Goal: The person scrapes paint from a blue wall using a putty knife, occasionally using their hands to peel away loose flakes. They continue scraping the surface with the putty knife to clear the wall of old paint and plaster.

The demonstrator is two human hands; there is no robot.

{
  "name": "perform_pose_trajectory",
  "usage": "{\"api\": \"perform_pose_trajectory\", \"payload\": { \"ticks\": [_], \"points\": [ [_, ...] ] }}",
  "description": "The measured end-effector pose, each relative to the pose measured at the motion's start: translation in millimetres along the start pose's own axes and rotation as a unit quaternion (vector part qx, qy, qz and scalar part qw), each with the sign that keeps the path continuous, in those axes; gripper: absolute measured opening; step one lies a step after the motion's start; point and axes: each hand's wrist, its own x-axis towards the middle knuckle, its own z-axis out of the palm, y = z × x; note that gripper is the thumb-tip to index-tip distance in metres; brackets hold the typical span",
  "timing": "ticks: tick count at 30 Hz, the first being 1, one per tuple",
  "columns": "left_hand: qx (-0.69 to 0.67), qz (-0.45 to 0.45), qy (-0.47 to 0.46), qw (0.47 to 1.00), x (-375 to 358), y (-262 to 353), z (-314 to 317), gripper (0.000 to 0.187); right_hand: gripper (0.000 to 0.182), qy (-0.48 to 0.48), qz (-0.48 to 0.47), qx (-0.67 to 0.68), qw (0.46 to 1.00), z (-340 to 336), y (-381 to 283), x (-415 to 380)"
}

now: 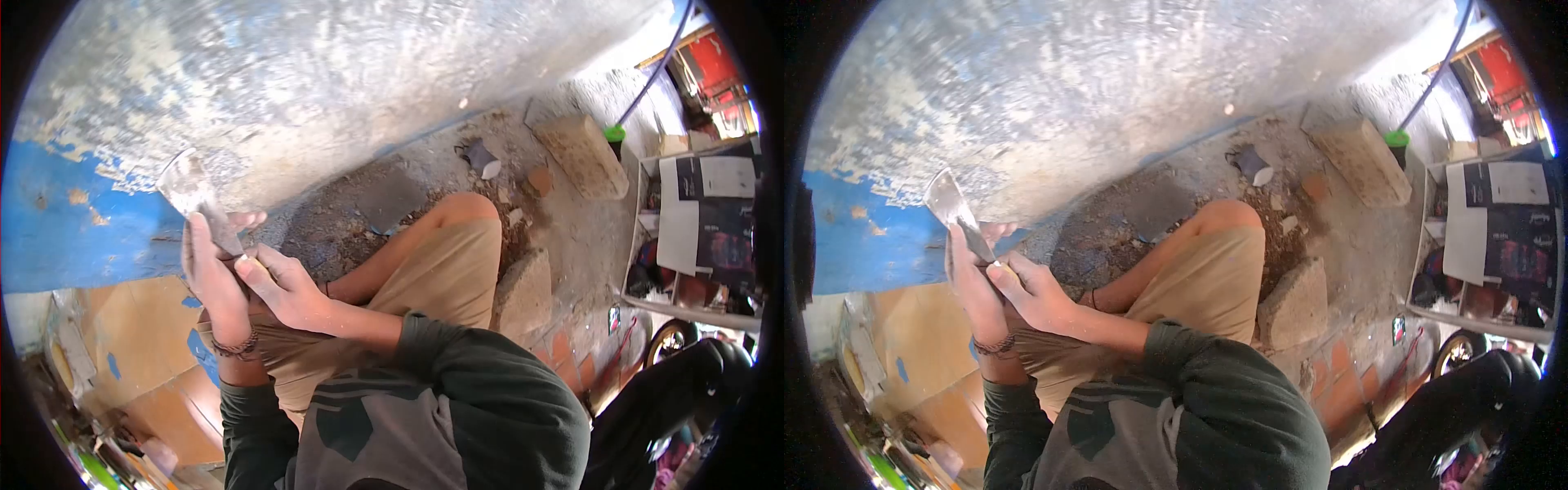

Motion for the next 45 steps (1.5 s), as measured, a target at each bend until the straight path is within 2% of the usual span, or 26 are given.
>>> {"api": "perform_pose_trajectory", "payload": {
  "ticks": [1,3,4,5,7,9,12,15,19,20,21,22,23,24,25,27,29,30,31,32,33,39,41,42,43,45],
  "points": [
    [0.004,-0.004,-0.007,1.0,-2,-2,-1,0.041,0.028,0.008,0.0,0.001,1.0,-5,3,-1],
    [0.028,-0.003,-0.022,0.999,-2,-7,-8,0.042,0.031,-0.046,0.06,-0.022,0.997,-13,12,0],
    [0.007,-0.035,0.03,0.999,-2,-11,-4,0.046,0.03,-0.012,0.054,-0.006,0.998,-9,13,1],
    [0.009,-0.035,0.027,0.999,0,-10,-2,0.046,0.03,-0.008,0.052,-0.005,0.999,-5,15,3],
    [0.066,0.025,0.065,0.995,4,6,-1,0.049,0.029,0.013,0.013,-0.027,0.999,8,-6,7],
    [0.059,0.033,0.059,0.996,6,11,0,0.049,0.027,-0.021,0.034,-0.018,0.999,3,-18,11],
    [0.043,-0.026,-0.019,0.999,2,4,-3,0.05,0.03,-0.016,0.013,0.018,1.0,1,-6,8],
    [0.04,-0.032,-0.02,0.998,-2,-7,-6,0.05,0.031,-0.017,0.018,0.019,1.0,-1,-3,7],
    [0.065,0.032,-0.018,0.997,-9,2,7,0.048,0.031,-0.027,0.003,-0.015,1.0,-8,-5,7],
    [0.076,0.017,-0.024,0.997,-14,-2,9,0.046,0.033,-0.039,0.029,-0.005,0.999,-12,8,4],
    [0.07,-0.016,0.002,0.997,-21,-6,17,0.046,0.036,-0.009,-0.04,-0.035,0.999,-16,11,2],
    [0.066,-0.044,0.035,0.996,-19,-12,17,0.045,0.041,-0.066,0.051,0.008,0.996,-25,18,-2],
    [-0.023,-0.09,0.001,0.996,-6,-29,-3,0.048,0.035,-0.048,0.057,0.045,0.996,-24,22,-4],
    [0.091,-0.06,0.048,0.993,-13,-8,15,0.052,0.037,-0.085,0.212,0.161,0.96,-29,12,-3],
    [0.072,-0.026,-0.02,0.997,-9,-8,3,0.054,0.028,-0.134,0.286,0.178,0.932,-35,-16,3],
    [0.034,-0.079,-0.012,0.996,-9,-3,-3,0.055,0.023,-0.136,0.253,0.223,0.931,-31,-11,-3],
    [0.101,-0.037,0.052,0.993,-23,3,12,0.056,0.024,-0.11,0.245,0.18,0.946,-25,3,-7],
    [0.123,-0.047,0.059,0.989,-19,-10,0,0.055,0.028,-0.119,0.187,0.2,0.954,-21,26,-10],
    [0.081,-0.037,0.031,0.996,-17,-18,-8,0.054,0.023,-0.101,0.144,0.146,0.973,-22,19,-10],
    [0.04,-0.024,0.008,0.999,-13,-26,-12,0.052,0.024,-0.082,0.118,0.154,0.978,-19,21,-10],
    [0.026,-0.029,-0.003,0.999,-6,-30,-13,0.052,0.026,-0.12,0.166,0.172,0.964,-26,10,-7],
    [0.03,-0.038,-0.035,0.998,-7,-26,-6,0.053,0.028,-0.06,0.066,0.077,0.993,-26,16,-10],
    [0.089,-0.029,-0.061,0.994,-8,-27,-5,0.05,0.025,-0.01,0.074,0.107,0.991,-26,14,-15],
    [0.086,-0.03,-0.067,0.994,-6,-29,-4,0.05,0.024,0.041,0.03,0.111,0.993,-26,12,-14],
    [0.042,-0.025,-0.065,0.997,-2,-31,-6,0.049,0.024,0.044,0.029,0.108,0.993,-32,10,-15],
    [-0.003,-0.017,-0.061,0.998,3,-32,-15,0.048,0.021,0.207,0.029,0.145,0.967,-47,3,-11]
  ]
}}
